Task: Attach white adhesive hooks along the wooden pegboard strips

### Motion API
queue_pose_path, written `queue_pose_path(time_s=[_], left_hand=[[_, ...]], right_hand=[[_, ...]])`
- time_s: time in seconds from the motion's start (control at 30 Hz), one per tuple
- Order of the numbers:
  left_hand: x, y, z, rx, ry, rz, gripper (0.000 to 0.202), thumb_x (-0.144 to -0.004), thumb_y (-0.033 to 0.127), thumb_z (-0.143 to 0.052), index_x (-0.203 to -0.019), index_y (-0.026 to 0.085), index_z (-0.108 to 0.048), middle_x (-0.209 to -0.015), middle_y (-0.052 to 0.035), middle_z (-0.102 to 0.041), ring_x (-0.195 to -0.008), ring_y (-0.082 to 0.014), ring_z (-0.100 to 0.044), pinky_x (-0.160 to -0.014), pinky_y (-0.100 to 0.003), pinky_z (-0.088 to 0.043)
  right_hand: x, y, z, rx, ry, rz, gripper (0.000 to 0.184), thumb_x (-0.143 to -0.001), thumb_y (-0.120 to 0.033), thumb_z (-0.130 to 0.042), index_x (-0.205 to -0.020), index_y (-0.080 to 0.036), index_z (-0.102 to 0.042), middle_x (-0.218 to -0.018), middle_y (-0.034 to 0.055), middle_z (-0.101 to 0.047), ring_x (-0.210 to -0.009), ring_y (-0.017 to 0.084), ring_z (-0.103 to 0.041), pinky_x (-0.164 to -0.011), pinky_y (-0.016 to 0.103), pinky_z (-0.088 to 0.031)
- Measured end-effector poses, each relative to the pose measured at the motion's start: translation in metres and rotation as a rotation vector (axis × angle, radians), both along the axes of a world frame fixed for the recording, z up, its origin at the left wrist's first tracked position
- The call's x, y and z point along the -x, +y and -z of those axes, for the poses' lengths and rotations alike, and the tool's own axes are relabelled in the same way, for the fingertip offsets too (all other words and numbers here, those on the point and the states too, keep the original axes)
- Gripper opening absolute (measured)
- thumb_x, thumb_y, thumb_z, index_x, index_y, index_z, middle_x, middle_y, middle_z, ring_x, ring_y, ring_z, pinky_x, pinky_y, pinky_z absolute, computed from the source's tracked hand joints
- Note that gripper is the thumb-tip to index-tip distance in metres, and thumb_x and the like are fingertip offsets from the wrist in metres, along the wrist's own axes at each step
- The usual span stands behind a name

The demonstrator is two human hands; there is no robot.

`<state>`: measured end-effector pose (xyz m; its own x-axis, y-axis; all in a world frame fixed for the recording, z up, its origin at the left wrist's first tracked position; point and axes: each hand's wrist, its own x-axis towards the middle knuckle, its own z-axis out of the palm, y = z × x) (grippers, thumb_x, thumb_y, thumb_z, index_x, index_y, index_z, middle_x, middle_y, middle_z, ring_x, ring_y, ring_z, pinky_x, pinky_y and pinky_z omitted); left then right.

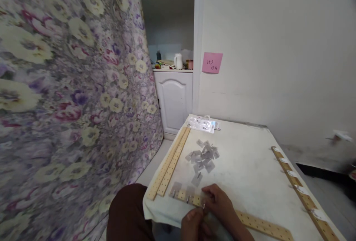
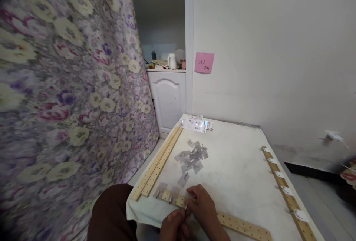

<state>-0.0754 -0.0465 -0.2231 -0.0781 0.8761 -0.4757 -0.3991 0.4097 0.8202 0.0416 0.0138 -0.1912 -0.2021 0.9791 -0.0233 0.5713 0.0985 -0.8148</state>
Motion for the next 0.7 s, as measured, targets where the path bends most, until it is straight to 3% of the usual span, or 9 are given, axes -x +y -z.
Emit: queue_pose_path(time_s=[0.43,0.7], left_hand=[[0.002,0.003,0.011,-0.016,-0.036,0.028,0.045,-0.058,0.059,-0.062,-0.071,0.017,-0.057,-0.028,0.0025,-0.052,-0.022,-0.0091,-0.037,-0.030,-0.019,-0.019],[0.009,0.002,-0.002,0.004,0.085,0.115,0.051,-0.058,0.065,-0.059,-0.075,0.018,-0.058,-0.034,0.0031,-0.054,-0.024,-0.0083,-0.037,-0.031,-0.021,-0.015]], right_hand=[[0.000,0.020,0.012,0.125,0.048,-0.018,0.035,-0.053,-0.014,-0.062,-0.087,-0.020,-0.066,-0.079,0.0005,-0.062,-0.073,0.016,-0.056,-0.068,0.026,-0.044],[0.002,0.022,0.005,0.087,0.081,-0.026,0.037,-0.052,-0.012,-0.066,-0.088,-0.018,-0.067,-0.081,0.0003,-0.063,-0.071,0.014,-0.056,-0.065,0.024,-0.044]])
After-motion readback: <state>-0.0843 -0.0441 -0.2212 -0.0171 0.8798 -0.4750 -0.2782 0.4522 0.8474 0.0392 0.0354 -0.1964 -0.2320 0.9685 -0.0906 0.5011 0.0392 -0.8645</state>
